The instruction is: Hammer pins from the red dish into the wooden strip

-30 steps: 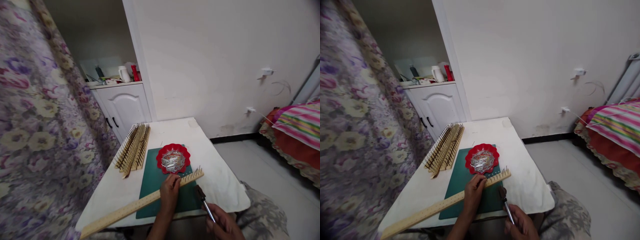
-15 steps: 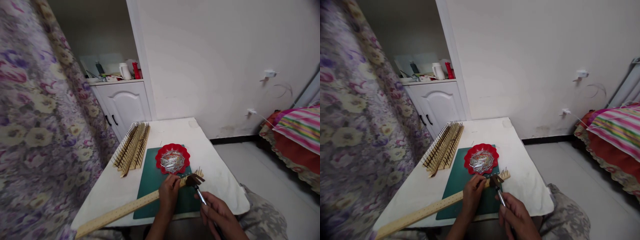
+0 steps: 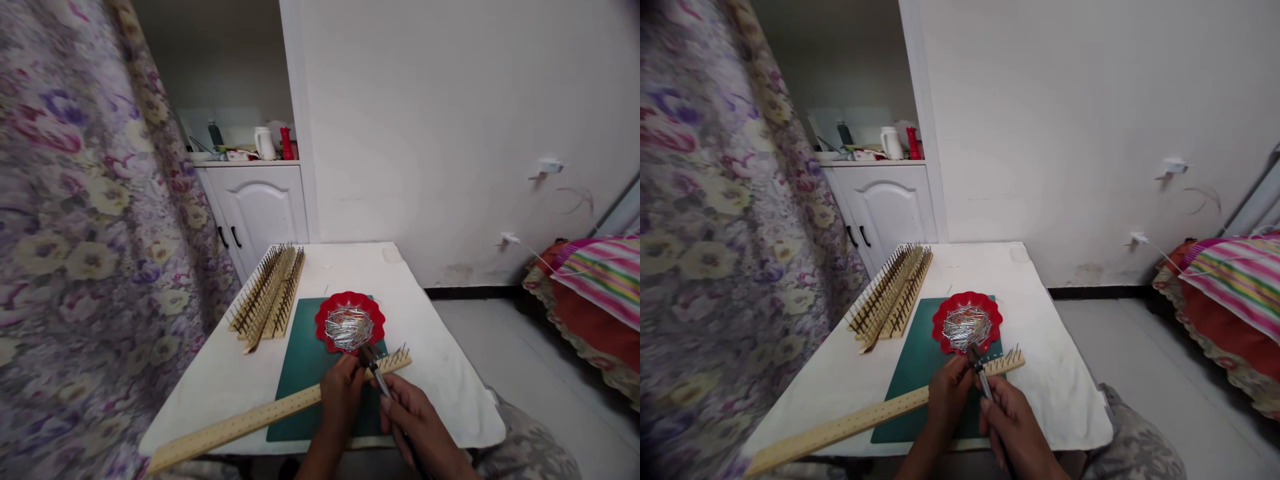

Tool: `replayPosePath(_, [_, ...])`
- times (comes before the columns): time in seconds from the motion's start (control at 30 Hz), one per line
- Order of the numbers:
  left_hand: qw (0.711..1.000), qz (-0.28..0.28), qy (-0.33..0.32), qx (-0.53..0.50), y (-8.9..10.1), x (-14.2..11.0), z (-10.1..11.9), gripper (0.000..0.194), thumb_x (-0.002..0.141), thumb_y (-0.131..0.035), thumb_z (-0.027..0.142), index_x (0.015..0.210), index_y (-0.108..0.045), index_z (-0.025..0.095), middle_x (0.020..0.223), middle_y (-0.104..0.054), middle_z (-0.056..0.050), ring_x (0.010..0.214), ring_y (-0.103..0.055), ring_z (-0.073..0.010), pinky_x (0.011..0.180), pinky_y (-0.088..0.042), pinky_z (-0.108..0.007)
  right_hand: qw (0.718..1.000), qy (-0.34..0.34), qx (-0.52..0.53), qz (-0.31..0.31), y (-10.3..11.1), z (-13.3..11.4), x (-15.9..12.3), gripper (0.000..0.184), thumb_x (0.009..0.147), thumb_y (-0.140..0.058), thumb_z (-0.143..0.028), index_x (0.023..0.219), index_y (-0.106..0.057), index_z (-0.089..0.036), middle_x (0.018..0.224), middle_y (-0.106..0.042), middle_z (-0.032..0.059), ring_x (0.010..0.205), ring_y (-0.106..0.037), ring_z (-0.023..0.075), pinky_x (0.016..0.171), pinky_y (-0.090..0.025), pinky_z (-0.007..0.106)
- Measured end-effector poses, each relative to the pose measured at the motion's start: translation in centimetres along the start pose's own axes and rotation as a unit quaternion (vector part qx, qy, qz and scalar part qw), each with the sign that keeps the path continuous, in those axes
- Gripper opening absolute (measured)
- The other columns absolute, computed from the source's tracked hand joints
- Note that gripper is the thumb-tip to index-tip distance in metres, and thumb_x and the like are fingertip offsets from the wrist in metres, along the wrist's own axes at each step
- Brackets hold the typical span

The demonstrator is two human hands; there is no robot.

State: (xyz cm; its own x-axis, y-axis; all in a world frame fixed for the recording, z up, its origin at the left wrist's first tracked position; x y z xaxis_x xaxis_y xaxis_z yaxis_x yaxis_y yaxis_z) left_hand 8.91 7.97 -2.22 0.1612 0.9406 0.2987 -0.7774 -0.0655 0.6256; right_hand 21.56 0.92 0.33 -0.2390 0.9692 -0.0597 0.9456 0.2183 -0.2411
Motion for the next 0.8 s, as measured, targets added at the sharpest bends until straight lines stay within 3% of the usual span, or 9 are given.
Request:
replayPosePath(0.53, [1.000, -0.008, 0.011, -0.001, 0.0, -0.1, 0.1, 0.017, 0.078, -0.045, 0.013, 0.070, -0.058, 0.019, 0.072, -0.060, 0.000, 0.067, -0.056, -0.0135, 0.058, -0.035, -0.021, 1.000, -0.016, -0.005, 0.022, -0.8, -0.5, -0.3, 0.031, 0.084, -0.052, -0.044, 0.099, -0.048, -0.017, 0.058, -0.059, -0.0072, 0.022, -0.033, -0.0005, 0.023, -0.017, 0.011])
replayPosePath(0.8, [1.000, 0.013, 0.005, -0.018, 0.1, -0.2, 0.3, 0.014, 0.080, -0.051, 0.021, 0.076, -0.064, 0.020, 0.076, -0.064, -0.001, 0.071, -0.059, -0.0148, 0.065, -0.041, -0.023, 0.998, 0.017, 0.023, 0.050, 0.8, -1.0, -1.3, 0.029, 0.087, -0.052, -0.040, 0.107, -0.048, -0.019, 0.061, -0.060, -0.0063, 0.024, -0.036, -0.0008, 0.026, -0.016, 0.010])
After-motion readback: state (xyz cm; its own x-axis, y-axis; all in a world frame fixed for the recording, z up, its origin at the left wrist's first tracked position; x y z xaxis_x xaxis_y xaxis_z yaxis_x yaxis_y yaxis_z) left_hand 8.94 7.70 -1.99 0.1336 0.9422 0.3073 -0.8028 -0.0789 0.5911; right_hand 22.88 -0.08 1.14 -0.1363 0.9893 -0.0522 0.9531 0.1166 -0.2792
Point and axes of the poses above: each hand's wrist, its own x-axis towards the middle knuckle, its own y-axis out of the back of the hand, z = x × y, the point moved 3 cm from there along x, towards the middle knuckle
